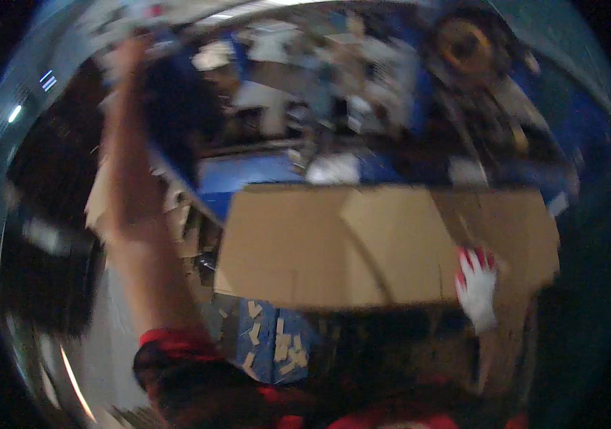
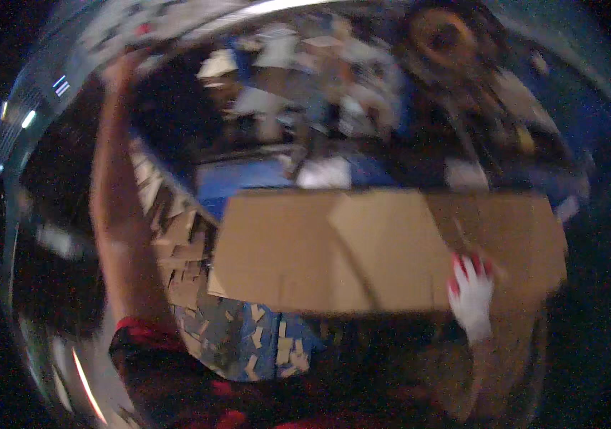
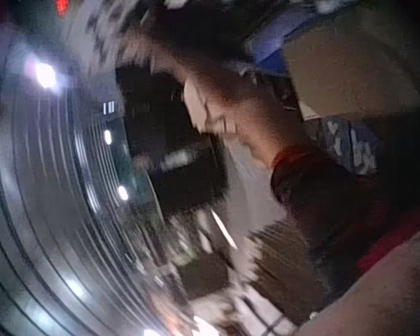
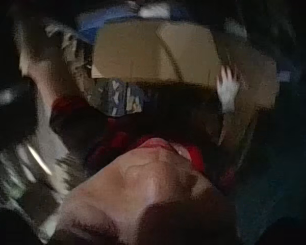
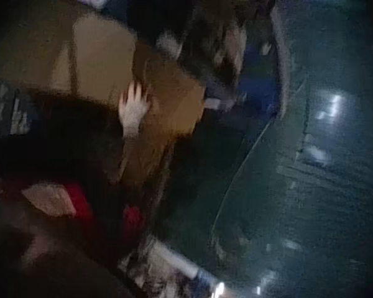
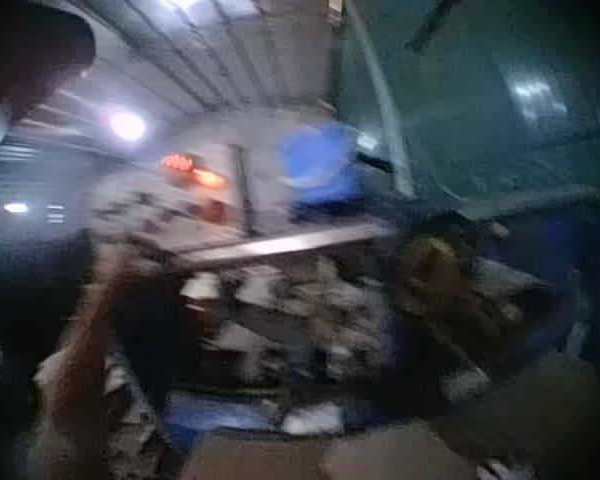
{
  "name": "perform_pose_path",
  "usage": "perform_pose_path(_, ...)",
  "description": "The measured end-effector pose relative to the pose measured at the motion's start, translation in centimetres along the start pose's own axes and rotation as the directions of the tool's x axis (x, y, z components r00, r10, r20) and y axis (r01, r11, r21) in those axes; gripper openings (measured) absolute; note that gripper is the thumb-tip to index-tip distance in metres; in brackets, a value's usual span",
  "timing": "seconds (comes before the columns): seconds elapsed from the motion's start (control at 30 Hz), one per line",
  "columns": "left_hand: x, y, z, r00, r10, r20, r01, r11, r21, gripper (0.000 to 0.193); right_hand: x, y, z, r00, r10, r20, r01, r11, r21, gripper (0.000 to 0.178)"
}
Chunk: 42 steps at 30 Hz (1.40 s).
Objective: The person repeatedly folds flat cardboard sheets into box shapes using both hands. They align the flaps and crease the edges, then place the folded boxes onto a nearby stack. The process is continuous and repetitive throughout the clip.
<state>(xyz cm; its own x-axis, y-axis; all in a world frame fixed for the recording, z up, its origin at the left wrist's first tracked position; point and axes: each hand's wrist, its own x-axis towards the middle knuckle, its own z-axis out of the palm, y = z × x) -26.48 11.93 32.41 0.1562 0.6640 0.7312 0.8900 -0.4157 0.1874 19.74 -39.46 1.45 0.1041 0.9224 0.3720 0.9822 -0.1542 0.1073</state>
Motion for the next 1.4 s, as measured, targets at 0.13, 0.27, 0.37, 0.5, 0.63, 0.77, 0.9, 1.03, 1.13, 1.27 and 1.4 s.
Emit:
perform_pose_path(0.13, 0.9, -4.1, -4.0, 0.997, 0.010, 0.075, -0.017, 0.995, 0.098, 0.057, 0.9, 0.1, 0.2, 1.000, -0.012, -0.008, 0.013, 0.997, 0.081, 0.048)
perform_pose_path(0.27, 2.3, -4.0, -1.3, 0.992, 0.022, 0.126, -0.034, 0.995, 0.097, 0.055, -0.2, 1.1, -0.9, 0.998, 0.044, 0.035, -0.046, 0.998, 0.053, 0.048)
perform_pose_path(0.37, 2.4, -4.8, -0.3, 0.987, 0.020, 0.158, -0.038, 0.994, 0.106, 0.054, -0.4, 1.3, -1.4, 0.999, 0.050, 0.010, -0.050, 0.996, 0.069, 0.048)
perform_pose_path(0.5, 2.1, -5.8, 0.4, 0.983, 0.026, 0.181, -0.049, 0.991, 0.124, 0.052, 0.0, 1.0, -1.7, 0.995, 0.062, -0.077, -0.052, 0.990, 0.130, 0.044)
perform_pose_path(0.63, 2.3, -6.1, 1.2, 0.979, 0.053, 0.197, -0.076, 0.991, 0.114, 0.050, 0.3, 0.8, -2.4, 0.990, 0.068, -0.124, -0.048, 0.986, 0.160, 0.045)
perform_pose_path(0.77, 0.7, -6.5, 2.0, 0.974, 0.131, 0.184, -0.148, 0.985, 0.084, 0.049, -0.2, 1.2, -2.0, 0.988, 0.069, -0.137, -0.044, 0.983, 0.181, 0.049)
perform_pose_path(0.9, -11.5, -10.5, 4.7, 0.873, 0.476, 0.105, -0.467, 0.878, -0.105, 0.048, -0.3, 1.1, -1.8, 0.990, 0.081, -0.115, -0.059, 0.981, 0.186, 0.049)
perform_pose_path(1.03, -35.4, -6.1, 4.2, 0.909, -0.074, 0.410, -0.022, 0.974, 0.226, 0.057, -2.3, 1.4, -3.0, 0.994, 0.064, -0.086, -0.049, 0.985, 0.164, 0.045)
perform_pose_path(1.13, -47.0, -10.6, 1.4, 0.643, -0.475, 0.601, 0.444, 0.870, 0.212, 0.064, -3.9, 1.4, -2.0, 0.958, 0.145, -0.246, -0.098, 0.976, 0.196, 0.049)
perform_pose_path(1.27, -51.8, -11.0, 0.7, 0.731, -0.424, 0.534, 0.658, 0.645, -0.388, 0.061, -7.3, 6.7, -2.4, 0.596, 0.645, -0.478, -0.640, 0.741, 0.202, 0.092)
perform_pose_path(1.4, -49.6, -5.6, -0.1, 0.627, -0.578, 0.523, 0.759, 0.606, -0.239, 0.061, -9.9, 10.6, 0.8, 0.097, 0.995, 0.032, -0.507, 0.022, 0.861, 0.074)
